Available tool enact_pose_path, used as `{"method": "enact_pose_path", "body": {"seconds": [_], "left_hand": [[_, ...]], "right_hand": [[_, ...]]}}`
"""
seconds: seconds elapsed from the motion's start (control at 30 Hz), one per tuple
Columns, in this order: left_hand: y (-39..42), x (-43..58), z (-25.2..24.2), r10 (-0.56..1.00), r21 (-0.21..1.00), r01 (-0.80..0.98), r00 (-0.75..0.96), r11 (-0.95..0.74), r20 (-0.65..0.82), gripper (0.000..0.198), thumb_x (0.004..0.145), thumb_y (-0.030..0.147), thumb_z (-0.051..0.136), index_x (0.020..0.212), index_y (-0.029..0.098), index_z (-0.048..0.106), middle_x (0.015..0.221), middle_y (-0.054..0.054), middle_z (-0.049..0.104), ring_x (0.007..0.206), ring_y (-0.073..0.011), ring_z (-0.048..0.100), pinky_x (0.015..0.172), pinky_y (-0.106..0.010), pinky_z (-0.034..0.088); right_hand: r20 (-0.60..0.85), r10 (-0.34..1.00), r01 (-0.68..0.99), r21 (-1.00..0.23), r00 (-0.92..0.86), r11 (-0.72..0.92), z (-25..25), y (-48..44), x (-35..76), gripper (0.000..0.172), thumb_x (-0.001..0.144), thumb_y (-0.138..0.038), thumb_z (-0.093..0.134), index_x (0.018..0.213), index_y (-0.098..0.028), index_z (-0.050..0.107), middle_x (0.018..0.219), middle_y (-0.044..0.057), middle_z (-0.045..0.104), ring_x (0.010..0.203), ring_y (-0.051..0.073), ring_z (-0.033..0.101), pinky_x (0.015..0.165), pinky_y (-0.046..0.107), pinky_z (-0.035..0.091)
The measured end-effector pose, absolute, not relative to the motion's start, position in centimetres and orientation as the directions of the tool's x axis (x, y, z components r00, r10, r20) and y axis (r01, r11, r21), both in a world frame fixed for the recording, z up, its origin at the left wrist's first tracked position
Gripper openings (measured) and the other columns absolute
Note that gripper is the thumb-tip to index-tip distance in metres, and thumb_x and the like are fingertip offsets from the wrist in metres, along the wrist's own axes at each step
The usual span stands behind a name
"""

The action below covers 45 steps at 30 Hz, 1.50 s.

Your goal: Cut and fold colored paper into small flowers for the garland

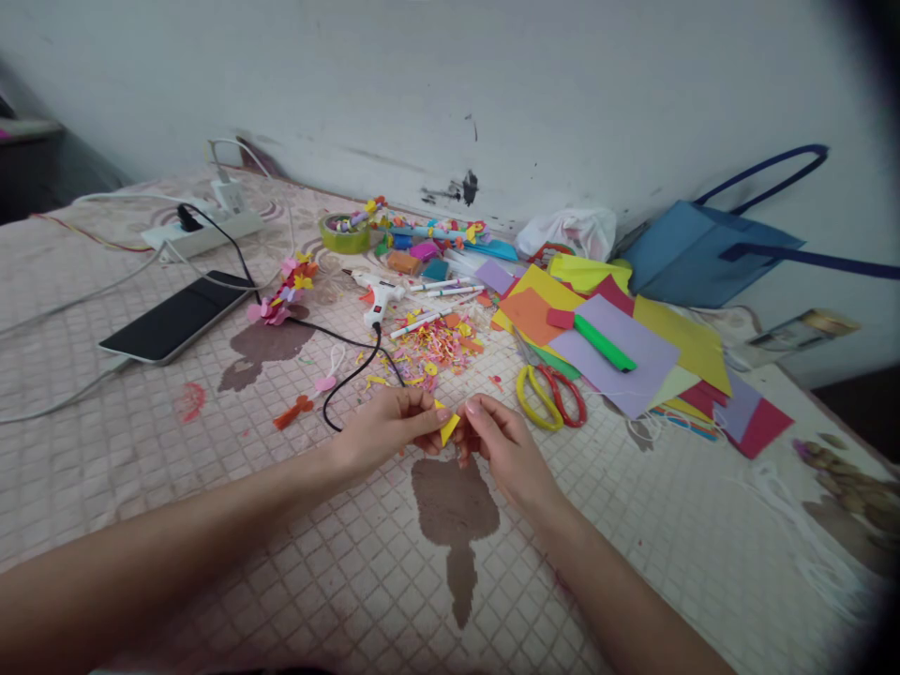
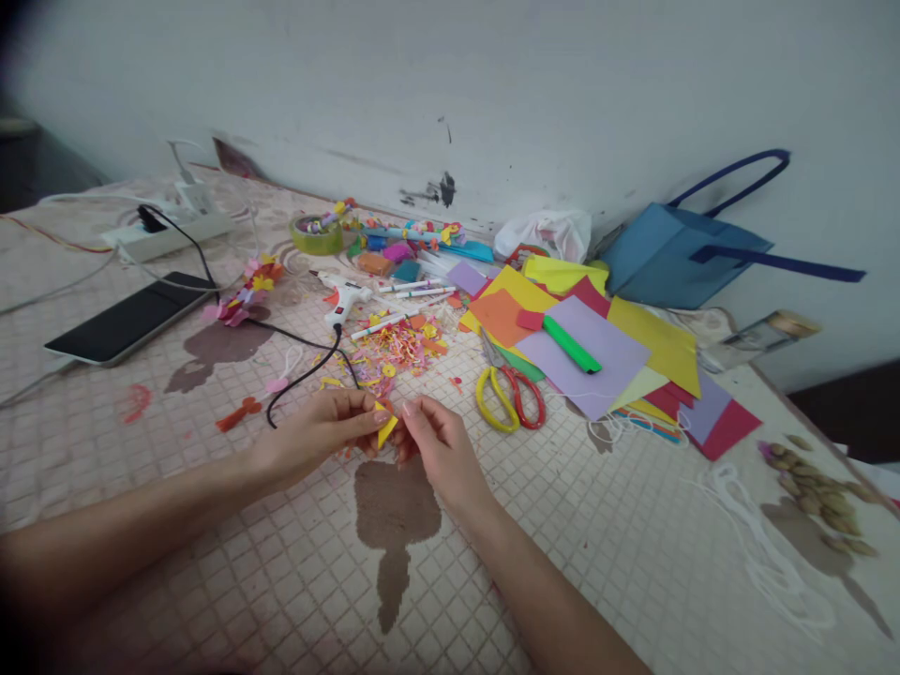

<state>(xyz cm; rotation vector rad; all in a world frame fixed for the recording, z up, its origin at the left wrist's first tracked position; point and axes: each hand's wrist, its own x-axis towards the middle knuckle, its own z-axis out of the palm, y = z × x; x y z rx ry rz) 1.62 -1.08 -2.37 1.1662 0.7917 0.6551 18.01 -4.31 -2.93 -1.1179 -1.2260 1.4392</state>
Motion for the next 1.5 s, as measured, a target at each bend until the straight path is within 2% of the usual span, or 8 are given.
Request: {"method": "enact_pose_path", "body": {"seconds": [1.07,1.5], "left_hand": [[-1.20,1.65,-2.26,0.794,0.971,-0.045,0.584,0.236,-0.166,0.025,0.080,0.033,0.058,0.069,0.011,0.056,0.063,0.000,0.056,0.058,-0.0080,0.051,0.058,-0.021,0.041],[-1.05,1.69,-2.24,0.804,0.983,0.001,0.574,0.185,-0.152,0.026,0.078,0.034,0.059,0.066,0.012,0.055,0.060,0.001,0.055,0.056,-0.0083,0.052,0.055,-0.020,0.042]], "right_hand": [[-0.065,0.983,-0.102,-0.991,-0.174,-0.084,-3.17,-4.23,18.01,0.031,0.085,-0.044,0.049,0.068,-0.019,0.052,0.063,-0.002,0.053,0.050,0.009,0.049,0.046,0.021,0.042],[-0.072,0.980,-0.028,-0.997,-0.188,-0.078,-2.94,-4.29,18.15,0.025,0.082,-0.042,0.056,0.071,-0.019,0.055,0.061,-0.003,0.053,0.050,0.009,0.048,0.048,0.022,0.041]]}}
